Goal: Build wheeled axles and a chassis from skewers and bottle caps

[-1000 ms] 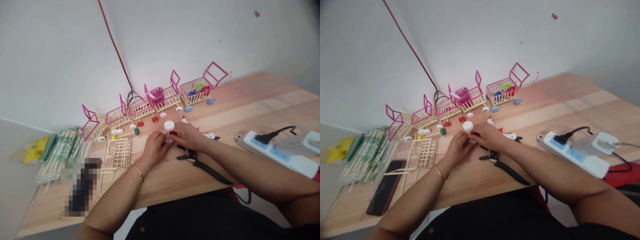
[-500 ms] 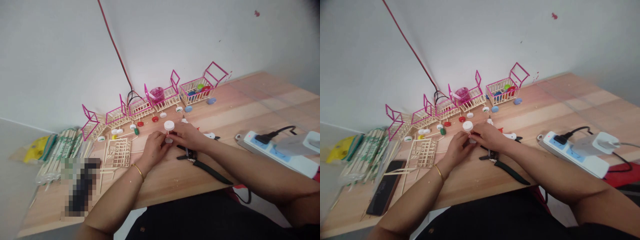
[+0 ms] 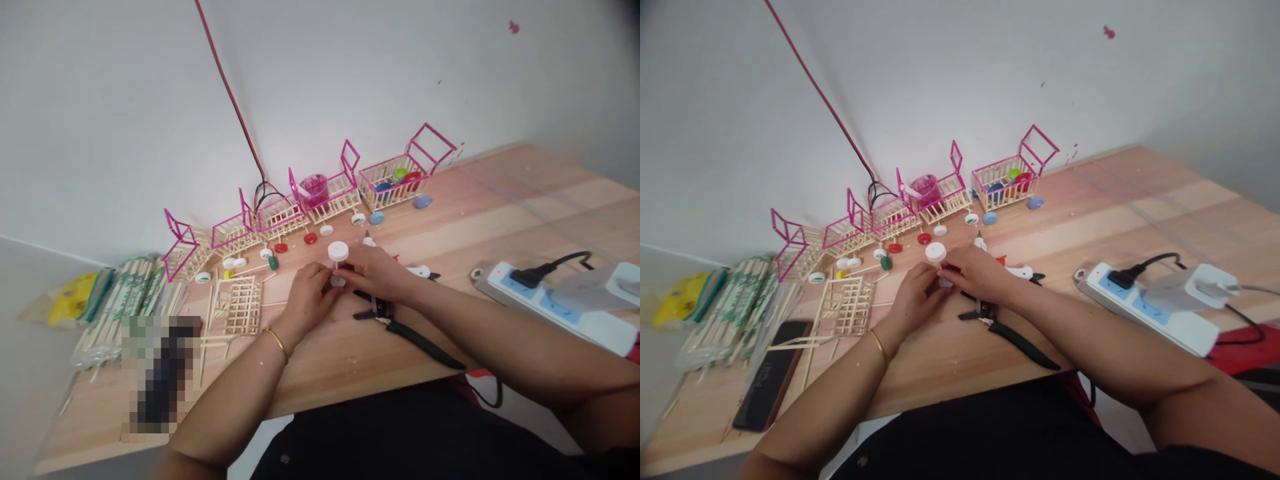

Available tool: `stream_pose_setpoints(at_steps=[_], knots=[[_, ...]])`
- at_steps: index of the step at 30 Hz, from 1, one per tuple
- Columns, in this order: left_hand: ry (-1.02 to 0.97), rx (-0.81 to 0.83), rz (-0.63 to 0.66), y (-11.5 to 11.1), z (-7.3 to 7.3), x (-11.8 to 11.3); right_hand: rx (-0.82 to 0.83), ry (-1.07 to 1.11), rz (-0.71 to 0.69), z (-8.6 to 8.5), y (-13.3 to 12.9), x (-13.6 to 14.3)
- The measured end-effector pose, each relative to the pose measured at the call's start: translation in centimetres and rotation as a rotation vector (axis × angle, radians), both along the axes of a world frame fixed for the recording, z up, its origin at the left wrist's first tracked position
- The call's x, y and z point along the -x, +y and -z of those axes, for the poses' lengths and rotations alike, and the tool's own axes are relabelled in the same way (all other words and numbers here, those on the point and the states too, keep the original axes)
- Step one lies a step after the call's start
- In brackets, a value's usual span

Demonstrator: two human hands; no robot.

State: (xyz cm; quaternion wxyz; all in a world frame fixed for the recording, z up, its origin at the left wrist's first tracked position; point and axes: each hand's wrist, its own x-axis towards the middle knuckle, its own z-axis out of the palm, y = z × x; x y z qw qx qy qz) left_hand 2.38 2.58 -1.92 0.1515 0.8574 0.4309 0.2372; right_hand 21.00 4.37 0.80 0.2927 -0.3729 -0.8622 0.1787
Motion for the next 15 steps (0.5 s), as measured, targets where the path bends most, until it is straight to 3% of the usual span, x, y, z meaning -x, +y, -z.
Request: stream_pose_setpoints(at_steps=[15], knots=[[-0.018, 0.002, 0.000, 0.00, -0.04, -0.02, 0.014, -0.017, -0.022, 0.11, 0.03, -0.01]])
